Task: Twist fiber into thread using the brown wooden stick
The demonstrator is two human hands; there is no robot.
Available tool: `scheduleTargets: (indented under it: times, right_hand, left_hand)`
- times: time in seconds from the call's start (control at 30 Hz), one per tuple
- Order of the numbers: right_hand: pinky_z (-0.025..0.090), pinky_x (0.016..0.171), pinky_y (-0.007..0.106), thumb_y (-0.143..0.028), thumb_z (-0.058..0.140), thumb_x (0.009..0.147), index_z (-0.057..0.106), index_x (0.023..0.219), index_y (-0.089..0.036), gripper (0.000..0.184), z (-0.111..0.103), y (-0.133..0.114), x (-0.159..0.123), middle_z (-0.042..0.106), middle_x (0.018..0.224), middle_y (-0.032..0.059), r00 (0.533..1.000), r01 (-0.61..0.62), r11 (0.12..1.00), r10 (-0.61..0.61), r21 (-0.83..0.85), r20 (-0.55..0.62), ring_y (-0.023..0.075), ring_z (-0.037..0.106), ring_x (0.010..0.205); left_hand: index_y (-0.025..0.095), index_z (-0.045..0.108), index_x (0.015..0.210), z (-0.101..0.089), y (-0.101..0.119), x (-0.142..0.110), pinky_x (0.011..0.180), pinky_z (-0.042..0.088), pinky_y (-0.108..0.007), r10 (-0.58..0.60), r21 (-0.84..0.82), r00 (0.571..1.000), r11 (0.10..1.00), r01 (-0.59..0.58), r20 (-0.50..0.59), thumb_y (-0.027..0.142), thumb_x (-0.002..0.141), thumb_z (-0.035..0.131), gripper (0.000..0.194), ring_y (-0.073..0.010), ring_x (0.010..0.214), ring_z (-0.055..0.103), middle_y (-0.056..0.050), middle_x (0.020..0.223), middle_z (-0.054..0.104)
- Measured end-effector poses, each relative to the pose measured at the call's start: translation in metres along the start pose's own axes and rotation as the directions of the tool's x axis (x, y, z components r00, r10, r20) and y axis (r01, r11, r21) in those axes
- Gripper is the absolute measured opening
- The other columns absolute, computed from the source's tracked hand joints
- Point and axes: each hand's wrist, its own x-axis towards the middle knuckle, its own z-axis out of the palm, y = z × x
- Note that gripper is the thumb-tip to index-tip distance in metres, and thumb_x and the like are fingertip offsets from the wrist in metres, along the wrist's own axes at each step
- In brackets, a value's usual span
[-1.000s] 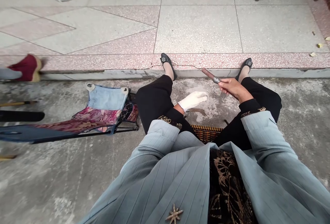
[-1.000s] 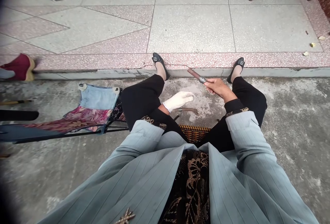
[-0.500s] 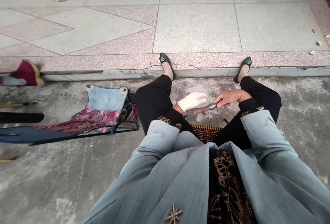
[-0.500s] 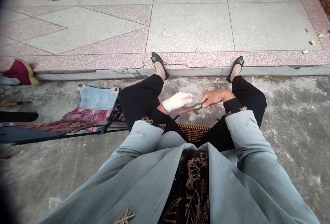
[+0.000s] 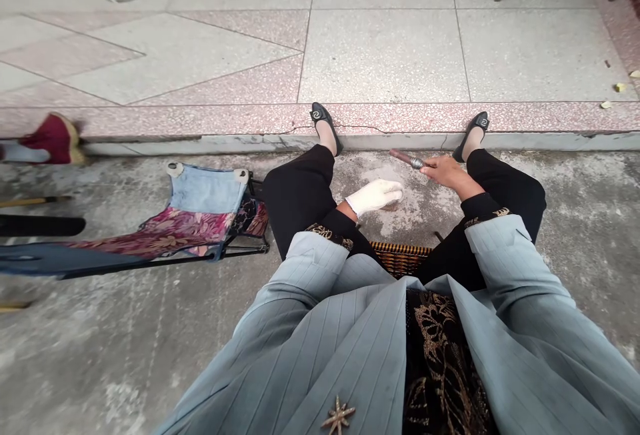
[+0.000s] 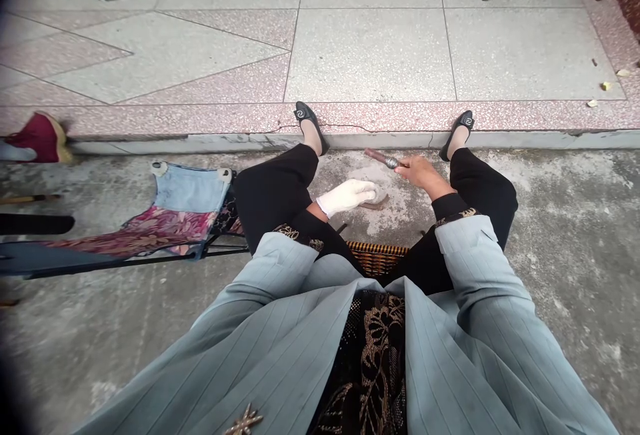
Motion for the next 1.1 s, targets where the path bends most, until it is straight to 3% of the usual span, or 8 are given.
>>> scheduleTargets:
  times: [0.13,0.27,0.4,0.5,0.63,0.73,0.9,1.1]
  right_hand:
    - [0.033,0.056,0.028,-0.03,0.068,0.081,0.075,0.083,-0.018,0.014,0.005,-0.008,-0.004,0.066,0.07,0.0068,0.965,0.037,0.964,0.034,-0.264,0.261,0.0156,0.053,0.06]
    - [0.035,0.052,0.026,-0.036,0.074,0.075,0.076,0.08,-0.018,0.019,0.006,-0.009,-0.01,0.062,0.06,0.003,0.734,0.022,0.991,0.071,-0.129,0.676,0.0128,0.05,0.051]
    - [0.033,0.049,0.022,-0.047,0.076,0.072,0.075,0.095,-0.016,0.038,-0.008,-0.015,-0.02,0.059,0.061,-0.0017,0.57,0.029,0.979,-0.181,0.201,0.801,0.0085,0.046,0.05]
    - [0.032,0.05,0.022,-0.048,0.073,0.076,0.07,0.101,-0.014,0.042,-0.022,-0.021,-0.029,0.058,0.067,-0.0021,0.76,0.048,0.845,-0.376,0.532,0.53,0.0073,0.044,0.052]
    - [0.03,0.048,0.023,-0.051,0.071,0.078,0.065,0.093,-0.016,0.039,-0.026,-0.014,-0.027,0.053,0.068,-0.0016,0.976,0.138,0.666,-0.218,0.733,0.014,0.008,0.041,0.052]
    - [0.029,0.047,0.024,-0.053,0.069,0.077,0.065,0.091,-0.017,0.038,-0.019,-0.001,-0.013,0.052,0.066,-0.0006,0.996,0.08,0.785,-0.045,0.614,-0.072,0.0101,0.041,0.051]
    - [0.033,0.058,0.028,-0.038,0.063,0.083,0.074,0.092,-0.018,0.024,-0.005,0.005,0.002,0.063,0.072,0.0043,0.997,0.025,0.992,-0.035,-0.127,-0.074,0.0168,0.052,0.064]
    - [0.033,0.053,0.027,-0.032,0.071,0.077,0.078,0.084,-0.02,0.015,0.009,-0.009,-0.006,0.066,0.066,0.0048,0.9,0.08,0.957,0.05,-0.277,0.433,0.0139,0.051,0.056]
  left_hand:
    - [0.017,0.068,0.088,0.001,-0.003,-0.001,0.067,0.039,-0.024,-0.021,0.072,0.998,0.997,0.018,0.053,0.041,0.091,0.045,0.033,-0.0144,0.069,0.054,-0.001,0.077,0.064]
    - [0.015,0.069,0.088,-0.001,-0.004,-0.001,0.071,0.041,-0.024,-0.035,0.051,0.999,0.998,0.034,0.017,0.039,0.089,0.048,0.031,-0.0147,0.071,0.055,-0.002,0.08,0.066]
    - [0.013,0.068,0.092,-0.005,-0.002,-0.001,0.077,0.045,-0.026,-0.04,-0.118,0.997,0.992,0.032,-0.071,0.041,0.088,0.051,0.033,-0.0163,0.079,0.059,-0.005,0.088,0.068]
    - [0.013,0.067,0.094,-0.007,0.003,-0.001,0.07,0.045,-0.026,-0.076,-0.26,0.988,0.965,0.038,-0.136,0.044,0.089,0.051,0.036,-0.0143,0.07,0.056,-0.004,0.079,0.065]
    - [0.013,0.066,0.085,-0.006,0.012,-0.002,0.06,0.039,-0.022,-0.085,-0.302,0.991,0.952,0.049,-0.107,0.044,0.09,0.049,0.036,-0.0102,0.059,0.048,-0.001,0.068,0.058]
    - [0.013,0.066,0.085,-0.004,0.014,-0.002,0.061,0.04,-0.023,-0.072,-0.271,0.997,0.961,0.06,-0.037,0.044,0.088,0.05,0.034,-0.0113,0.062,0.05,-0.001,0.071,0.061]
    - [0.015,0.068,0.088,-0.007,0.014,-0.004,0.077,0.044,-0.026,-0.039,-0.157,0.995,0.987,0.025,-0.091,0.043,0.087,0.052,0.033,-0.0165,0.081,0.059,-0.002,0.087,0.068]
    - [0.014,0.068,0.094,-0.013,0.012,-0.006,0.079,0.044,-0.027,-0.094,-0.079,0.989,0.993,0.085,-0.113,0.042,0.087,0.049,0.034,-0.0176,0.082,0.059,-0.003,0.087,0.068]
